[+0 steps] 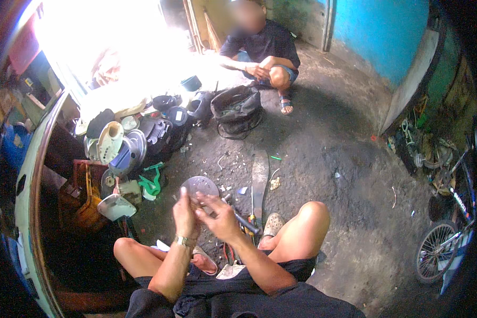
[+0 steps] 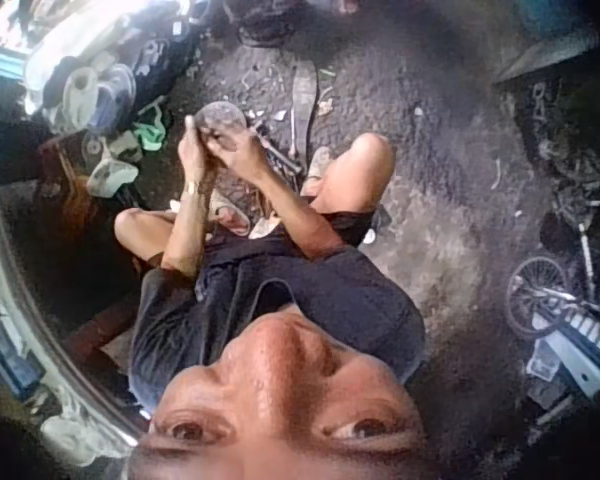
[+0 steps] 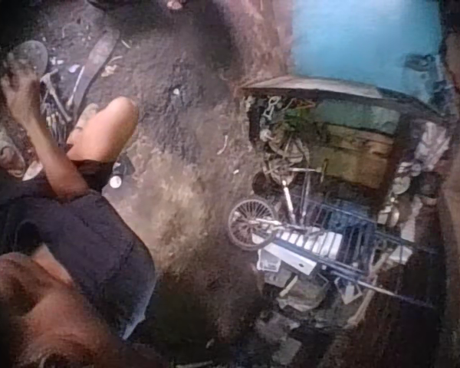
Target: The person sits on the floor and uses a hammer, screwdriver, and pliers to manipulate small electrical components and wires. They repeatedly strike, twist, and adjust the parts while occasionally interacting with another person nearby.
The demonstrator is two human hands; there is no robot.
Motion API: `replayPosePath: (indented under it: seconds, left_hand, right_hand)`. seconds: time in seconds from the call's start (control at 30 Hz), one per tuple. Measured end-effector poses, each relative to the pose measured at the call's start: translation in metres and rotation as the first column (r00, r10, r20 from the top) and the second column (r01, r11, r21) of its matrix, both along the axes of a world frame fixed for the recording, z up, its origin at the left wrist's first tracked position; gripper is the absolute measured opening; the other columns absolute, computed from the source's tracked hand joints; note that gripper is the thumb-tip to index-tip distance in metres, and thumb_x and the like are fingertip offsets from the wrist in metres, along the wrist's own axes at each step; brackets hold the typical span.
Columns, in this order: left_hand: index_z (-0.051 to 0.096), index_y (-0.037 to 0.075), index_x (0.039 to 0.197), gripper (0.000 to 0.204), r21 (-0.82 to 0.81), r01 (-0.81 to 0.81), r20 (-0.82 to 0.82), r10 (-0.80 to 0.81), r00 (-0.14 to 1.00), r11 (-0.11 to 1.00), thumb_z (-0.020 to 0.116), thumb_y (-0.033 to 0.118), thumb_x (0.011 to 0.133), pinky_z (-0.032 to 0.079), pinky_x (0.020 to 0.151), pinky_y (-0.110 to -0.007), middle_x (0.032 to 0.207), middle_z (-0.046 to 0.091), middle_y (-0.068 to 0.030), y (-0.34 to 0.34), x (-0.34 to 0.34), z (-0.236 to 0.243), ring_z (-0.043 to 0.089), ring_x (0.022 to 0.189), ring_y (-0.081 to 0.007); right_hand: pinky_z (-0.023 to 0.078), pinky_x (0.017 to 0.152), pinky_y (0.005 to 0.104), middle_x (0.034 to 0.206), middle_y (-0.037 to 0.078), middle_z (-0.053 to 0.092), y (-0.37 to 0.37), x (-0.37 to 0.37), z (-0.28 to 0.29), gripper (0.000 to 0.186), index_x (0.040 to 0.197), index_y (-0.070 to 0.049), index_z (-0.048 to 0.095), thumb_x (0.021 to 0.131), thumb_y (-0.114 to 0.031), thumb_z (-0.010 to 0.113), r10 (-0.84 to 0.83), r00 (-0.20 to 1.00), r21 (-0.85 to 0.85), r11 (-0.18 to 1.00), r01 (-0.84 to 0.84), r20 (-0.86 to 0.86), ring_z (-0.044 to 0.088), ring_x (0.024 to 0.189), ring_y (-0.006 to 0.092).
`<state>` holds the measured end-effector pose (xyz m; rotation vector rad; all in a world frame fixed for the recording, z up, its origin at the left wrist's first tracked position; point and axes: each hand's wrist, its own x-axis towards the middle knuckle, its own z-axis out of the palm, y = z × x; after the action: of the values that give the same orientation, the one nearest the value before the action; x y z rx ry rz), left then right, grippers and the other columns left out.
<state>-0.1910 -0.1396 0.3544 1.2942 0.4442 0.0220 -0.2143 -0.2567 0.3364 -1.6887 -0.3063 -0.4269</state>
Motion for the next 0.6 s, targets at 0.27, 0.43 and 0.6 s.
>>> replayPosePath:
  seconds: [0.27,0.43,0.6]
  left_hand:
    - [0.039,0.019,0.063,0.047,-0.045,-0.175,0.26,0.18,0.948,0.984,0.052,0.042,0.101,0.022,0.038,-0.028,0.05,0.035,0.004,0.035,-0.008,0.047,0.033,0.04,-0.0091]
    - [0.049,0.003,0.132,0.047,0.866,-0.004,0.281,-0.481,0.831,0.5,0.036,0.039,0.105,0.034,0.106,-0.046,0.13,0.051,-0.0192,-0.032,-0.036,0.015,0.047,0.122,-0.0345]
    - [0.012,0.009,0.158,0.064,0.705,-0.031,0.335,-0.294,0.895,0.709,0.021,0.046,0.106,0.0,0.121,-0.049,0.165,0.005,-0.0155,0.008,-0.003,0.001,-0.001,0.152,-0.0363]
  right_hand:
    - [0.053,0.081,0.0309,0.115,0.008,0.067,-0.031,0.002,0.004,0.036,0.13,-0.008,0.059,0.103,-0.029,0.051,0.063,0.918,0.648,0.728,0.225,-0.39,0.065,0.099,0.0185]
    - [0.023,0.118,0.0412,0.16,0.007,0.026,0.04,0.006,-0.04,0.06,0.157,-0.013,0.021,0.106,-0.041,0.034,0.437,0.897,0.918,0.381,-0.112,-0.072,0.029,0.144,0.0231]
    - [0.005,0.123,0.0396,0.166,0.008,0.01,0.061,-0.047,0.054,0.056,0.159,-0.009,0.01,0.107,-0.028,0.023,0.466,0.881,0.762,0.6,-0.244,-0.084,0.01,0.152,0.0244]
